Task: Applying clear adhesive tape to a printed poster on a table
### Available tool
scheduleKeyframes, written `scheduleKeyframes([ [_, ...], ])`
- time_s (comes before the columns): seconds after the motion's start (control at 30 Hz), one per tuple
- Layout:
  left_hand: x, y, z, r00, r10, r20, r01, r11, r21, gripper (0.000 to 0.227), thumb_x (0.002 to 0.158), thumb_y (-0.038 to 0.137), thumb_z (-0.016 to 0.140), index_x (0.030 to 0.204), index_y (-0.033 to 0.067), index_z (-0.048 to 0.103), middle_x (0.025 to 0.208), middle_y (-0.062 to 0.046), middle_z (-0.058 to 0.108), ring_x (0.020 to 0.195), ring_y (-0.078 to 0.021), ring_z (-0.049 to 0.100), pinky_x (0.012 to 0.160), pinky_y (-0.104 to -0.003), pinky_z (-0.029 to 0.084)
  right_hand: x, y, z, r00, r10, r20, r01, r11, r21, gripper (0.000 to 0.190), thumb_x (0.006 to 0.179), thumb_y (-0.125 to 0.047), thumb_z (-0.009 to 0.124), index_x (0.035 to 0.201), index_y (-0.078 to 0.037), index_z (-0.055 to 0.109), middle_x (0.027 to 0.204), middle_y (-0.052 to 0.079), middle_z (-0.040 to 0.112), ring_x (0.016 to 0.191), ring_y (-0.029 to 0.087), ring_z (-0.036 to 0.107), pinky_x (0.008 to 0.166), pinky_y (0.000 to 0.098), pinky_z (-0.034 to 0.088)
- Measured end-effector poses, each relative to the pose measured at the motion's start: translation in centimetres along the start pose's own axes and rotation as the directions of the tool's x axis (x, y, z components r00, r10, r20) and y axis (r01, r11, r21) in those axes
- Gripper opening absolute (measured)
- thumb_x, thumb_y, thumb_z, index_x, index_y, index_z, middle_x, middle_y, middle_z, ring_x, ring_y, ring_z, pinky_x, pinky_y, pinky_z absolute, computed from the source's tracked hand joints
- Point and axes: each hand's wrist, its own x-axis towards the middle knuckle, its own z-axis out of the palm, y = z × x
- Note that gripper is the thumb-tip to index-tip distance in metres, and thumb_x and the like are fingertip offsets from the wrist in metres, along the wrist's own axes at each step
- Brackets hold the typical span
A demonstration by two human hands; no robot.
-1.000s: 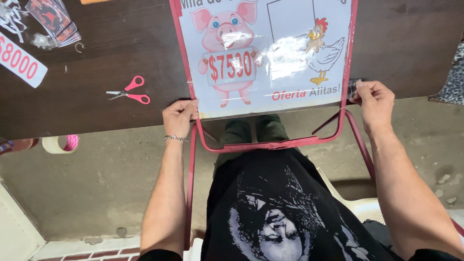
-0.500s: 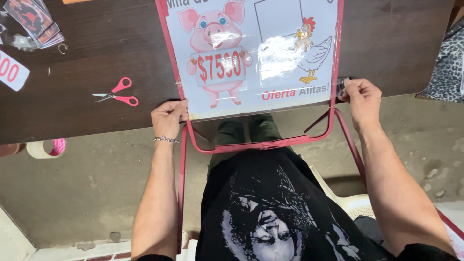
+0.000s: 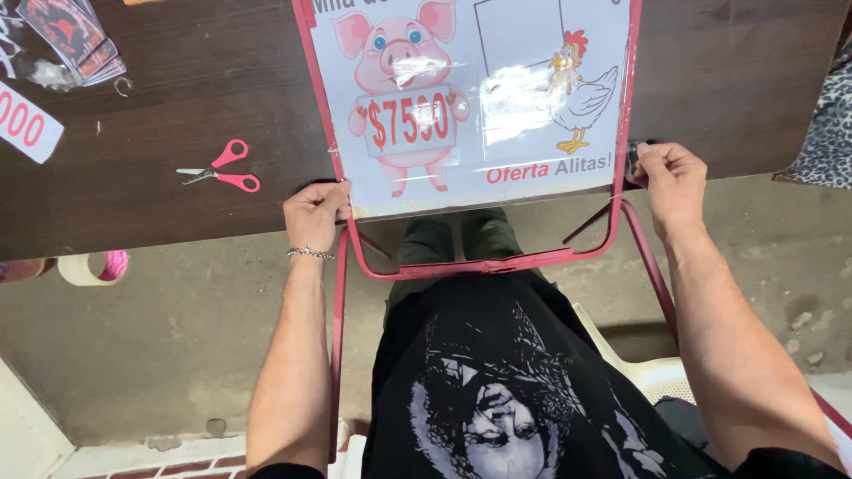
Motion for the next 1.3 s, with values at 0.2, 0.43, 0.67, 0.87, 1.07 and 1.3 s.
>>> scheduleKeyframes([
  [0.2, 0.5, -0.8, 0.1, 1.000, 0.002, 0.011, -0.002, 0.998, -0.065, 0.014, 0.089, 0.012, 0.079, 0.083, -0.0001, 0.075, 0.063, -0.006, 0.067, 0.056, -0.0082, 0.060, 0.060, -0.024, 0.061, 0.4, 1.1, -0.4, 1.000, -0.006, 0.010, 0.005, 1.000, 0.014, 0.030, 0.113, -0.011, 0.065, 0.083, -0.012, 0.060, 0.075, 0.004, 0.062, 0.067, 0.011, 0.059, 0.070, 0.0250, 0.055],
  [0.43, -0.3, 0.4, 0.3, 0.999, 0.024, 0.024, -0.021, 0.992, -0.123, 0.017, 0.090, 0.010, 0.079, 0.081, -0.0023, 0.072, 0.062, -0.009, 0.065, 0.054, -0.0115, 0.059, 0.051, -0.025, 0.057, 0.3, 1.6, -1.5, 0.998, -0.052, 0.039, 0.053, 0.998, -0.018, 0.030, 0.118, -0.011, 0.063, 0.089, -0.012, 0.059, 0.077, 0.006, 0.060, 0.070, 0.012, 0.061, 0.075, 0.0285, 0.060],
  [0.67, -1.1, 1.5, 0.4, 0.999, -0.020, 0.033, 0.022, 0.997, -0.075, 0.016, 0.090, 0.014, 0.079, 0.084, -0.0003, 0.074, 0.057, -0.007, 0.061, 0.047, -0.0102, 0.051, 0.047, -0.024, 0.050, -0.2, 1.5, -2.0, 0.999, -0.013, 0.030, 0.015, 0.996, -0.087, 0.028, 0.123, -0.010, 0.062, 0.095, -0.013, 0.061, 0.080, 0.005, 0.062, 0.072, 0.011, 0.061, 0.074, 0.0250, 0.059],
  [0.87, -1.1, 0.6, 0.0, 0.999, -0.038, 0.029, 0.039, 0.999, -0.013, 0.016, 0.088, 0.018, 0.080, 0.084, 0.0035, 0.077, 0.062, -0.004, 0.066, 0.053, -0.0083, 0.059, 0.051, -0.021, 0.055, -0.6, 1.4, -2.0, 1.000, 0.002, 0.001, -0.002, 0.992, -0.124, 0.022, 0.122, -0.011, 0.063, 0.100, -0.013, 0.062, 0.084, 0.001, 0.062, 0.077, 0.009, 0.066, 0.079, 0.0233, 0.062],
  [1.07, -0.8, -0.7, -0.2, 0.997, 0.055, 0.053, -0.053, 0.998, -0.031, 0.015, 0.091, 0.016, 0.078, 0.080, 0.0056, 0.075, 0.064, -0.001, 0.066, 0.057, -0.0068, 0.057, 0.057, -0.021, 0.053, -0.6, 2.5, -2.3, 1.000, -0.017, 0.009, 0.017, 0.996, -0.090, 0.020, 0.125, -0.014, 0.063, 0.106, -0.013, 0.060, 0.087, 0.001, 0.061, 0.079, 0.008, 0.062, 0.081, 0.0233, 0.058],
  [1.3, -0.7, -0.7, -0.2, 0.993, 0.094, 0.073, -0.087, 0.992, -0.095, 0.013, 0.092, 0.014, 0.076, 0.084, 0.0040, 0.075, 0.063, -0.006, 0.069, 0.055, -0.0095, 0.061, 0.051, -0.021, 0.054, -0.3, 2.6, -2.5, 0.999, -0.036, 0.013, 0.037, 0.998, -0.053, 0.023, 0.125, -0.015, 0.066, 0.103, -0.013, 0.061, 0.087, 0.002, 0.063, 0.080, 0.011, 0.065, 0.083, 0.0244, 0.062],
])
